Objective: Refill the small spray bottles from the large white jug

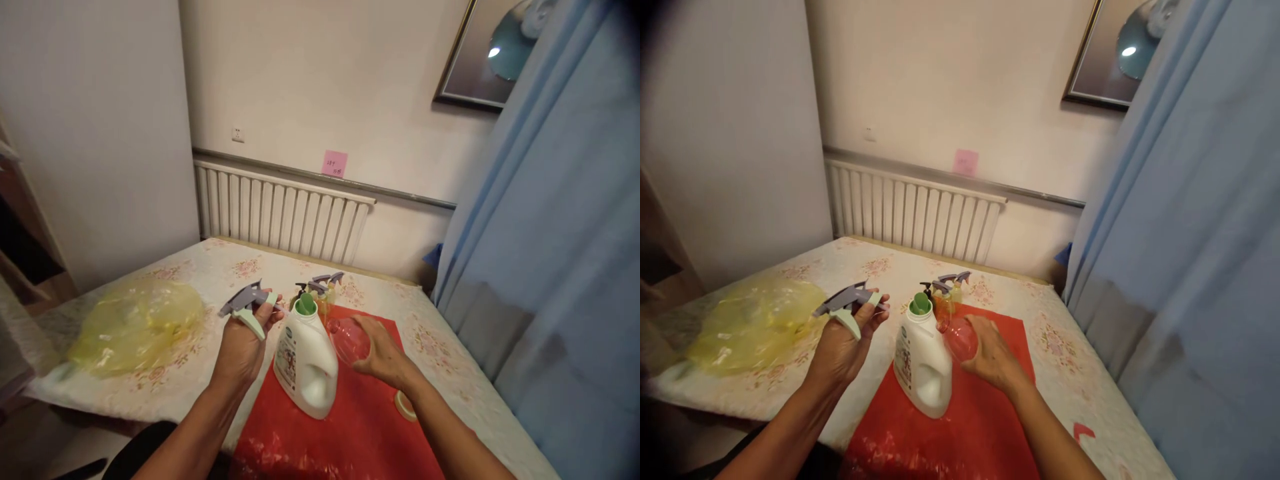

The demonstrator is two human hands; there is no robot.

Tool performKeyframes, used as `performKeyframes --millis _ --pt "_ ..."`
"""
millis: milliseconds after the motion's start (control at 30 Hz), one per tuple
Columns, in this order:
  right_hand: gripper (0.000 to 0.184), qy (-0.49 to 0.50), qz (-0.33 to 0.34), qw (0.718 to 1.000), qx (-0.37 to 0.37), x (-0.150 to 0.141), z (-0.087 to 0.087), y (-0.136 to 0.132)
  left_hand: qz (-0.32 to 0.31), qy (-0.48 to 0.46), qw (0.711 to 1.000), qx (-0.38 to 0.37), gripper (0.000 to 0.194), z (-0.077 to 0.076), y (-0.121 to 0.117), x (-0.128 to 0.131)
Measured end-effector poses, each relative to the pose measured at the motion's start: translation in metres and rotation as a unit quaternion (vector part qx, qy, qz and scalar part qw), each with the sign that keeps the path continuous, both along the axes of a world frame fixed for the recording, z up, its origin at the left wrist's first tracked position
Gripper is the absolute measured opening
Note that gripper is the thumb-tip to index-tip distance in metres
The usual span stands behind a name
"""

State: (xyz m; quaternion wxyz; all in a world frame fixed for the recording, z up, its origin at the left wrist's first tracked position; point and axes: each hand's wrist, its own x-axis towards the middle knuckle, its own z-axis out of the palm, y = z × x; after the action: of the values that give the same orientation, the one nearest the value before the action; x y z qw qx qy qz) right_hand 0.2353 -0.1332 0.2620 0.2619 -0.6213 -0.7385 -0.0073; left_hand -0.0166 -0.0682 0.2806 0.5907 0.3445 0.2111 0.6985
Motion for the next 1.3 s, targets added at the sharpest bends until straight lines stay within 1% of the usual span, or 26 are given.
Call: performKeyframes --millis 67,167,267,333,467,533,667,733,800,867,1000,1200,1300 --pt "0.075 0.0 0.003 1.0 -0.002 0.002 -0.007 -0.011 0.013 0.03 0.999 0.013 0.032 0.003 -0.001 0.008" --pt "0.078 0.005 -0.005 1.0 -0.009 0.004 -0.014 -0.023 0.016 0.088 0.996 0.027 0.035 0.002 -0.003 0.018" --pt "0.078 0.041 -0.001 0.999 -0.017 0.004 -0.017 -0.029 0.018 0.14 0.989 0.037 0.037 -0.002 -0.008 0.027" --pt "0.079 0.061 0.0 0.998 -0.024 0.002 -0.018 -0.032 0.009 0.166 0.985 0.044 0.035 -0.004 -0.014 0.033" --pt "0.079 0.065 0.0 0.997 -0.037 -0.005 -0.02 -0.038 -0.006 0.21 0.976 0.059 0.033 -0.01 -0.024 0.044" --pt "0.078 0.074 0.002 0.997 -0.037 -0.009 -0.02 -0.042 -0.029 0.222 0.973 0.064 0.032 -0.014 -0.027 0.048" --pt "0.079 0.119 -0.019 0.991 -0.063 -0.013 -0.018 -0.046 -0.13 0.254 0.956 0.062 0.029 -0.022 -0.032 0.054" --pt "0.081 0.159 -0.012 0.984 -0.082 -0.015 -0.018 -0.045 -0.157 0.27 0.948 0.059 0.033 -0.024 -0.034 0.055" --pt "0.083 0.2 0.003 0.975 -0.096 -0.015 -0.019 -0.045 -0.164 0.281 0.944 0.055 0.038 -0.025 -0.035 0.056" --pt "0.084 0.228 0.002 0.967 -0.109 -0.016 -0.021 -0.044 -0.173 0.291 0.939 0.056 0.042 -0.027 -0.035 0.056" --pt "0.084 0.248 -0.002 0.962 -0.112 -0.017 -0.025 -0.043 -0.204 0.314 0.923 0.083 0.05 -0.031 -0.031 0.055" --pt "0.082 0.26 0.003 0.96 -0.1 -0.018 -0.027 -0.044 -0.218 0.369 0.892 0.146 0.044 -0.034 -0.026 0.05" --pt "0.077 0.277 0.015 0.956 -0.093 -0.021 -0.03 -0.046 -0.223 0.37 0.891 0.139 0.044 -0.037 -0.027 0.05"
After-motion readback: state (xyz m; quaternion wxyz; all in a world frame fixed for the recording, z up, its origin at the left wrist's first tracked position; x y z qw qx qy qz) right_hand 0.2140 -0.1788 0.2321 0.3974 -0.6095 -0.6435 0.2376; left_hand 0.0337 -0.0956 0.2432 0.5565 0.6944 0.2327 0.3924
